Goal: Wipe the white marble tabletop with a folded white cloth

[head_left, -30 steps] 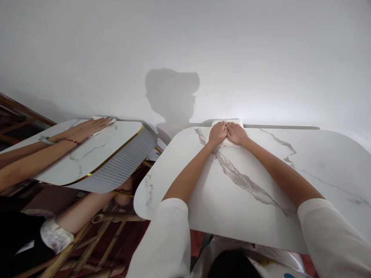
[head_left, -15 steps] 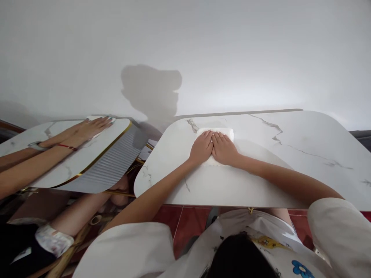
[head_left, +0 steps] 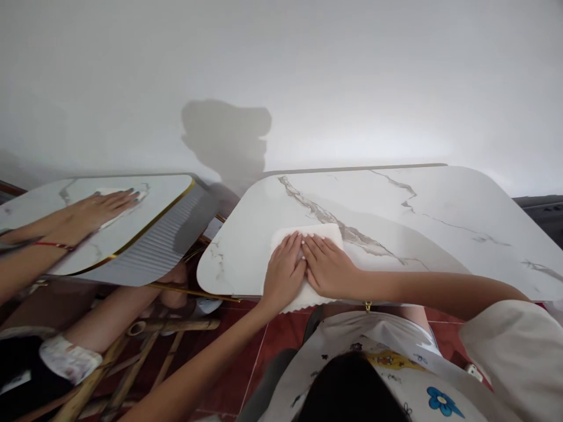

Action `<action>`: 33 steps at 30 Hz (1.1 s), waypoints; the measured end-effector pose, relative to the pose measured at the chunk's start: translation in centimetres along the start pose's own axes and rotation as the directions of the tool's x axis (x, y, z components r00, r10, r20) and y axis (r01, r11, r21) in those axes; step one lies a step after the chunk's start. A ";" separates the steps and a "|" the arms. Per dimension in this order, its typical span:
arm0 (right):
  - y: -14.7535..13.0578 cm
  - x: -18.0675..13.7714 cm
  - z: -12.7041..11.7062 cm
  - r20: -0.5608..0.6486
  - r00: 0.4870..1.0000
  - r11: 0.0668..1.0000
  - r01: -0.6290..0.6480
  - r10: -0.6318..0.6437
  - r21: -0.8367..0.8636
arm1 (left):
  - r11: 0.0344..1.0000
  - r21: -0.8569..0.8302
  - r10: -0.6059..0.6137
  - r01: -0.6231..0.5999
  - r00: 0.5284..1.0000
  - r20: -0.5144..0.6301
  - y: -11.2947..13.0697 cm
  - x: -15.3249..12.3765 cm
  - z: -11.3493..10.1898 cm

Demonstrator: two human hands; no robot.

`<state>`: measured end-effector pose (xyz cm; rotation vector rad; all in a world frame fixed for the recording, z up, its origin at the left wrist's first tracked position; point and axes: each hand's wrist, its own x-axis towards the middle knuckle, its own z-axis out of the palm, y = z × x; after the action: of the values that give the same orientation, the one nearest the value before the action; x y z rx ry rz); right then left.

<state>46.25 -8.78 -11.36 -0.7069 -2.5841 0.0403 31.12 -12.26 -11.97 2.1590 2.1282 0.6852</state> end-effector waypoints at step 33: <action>26.4 12.8 2.4 0.110 0.972 0.976 -0.201 0.209 -0.079 | 0.986 0.146 0.081 -0.081 0.997 0.003 3.1 27.4 8.5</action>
<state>48.00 20.63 -11.95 -1.0240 -2.6228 0.0622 35.88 16.21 -10.83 2.3307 2.1669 0.5534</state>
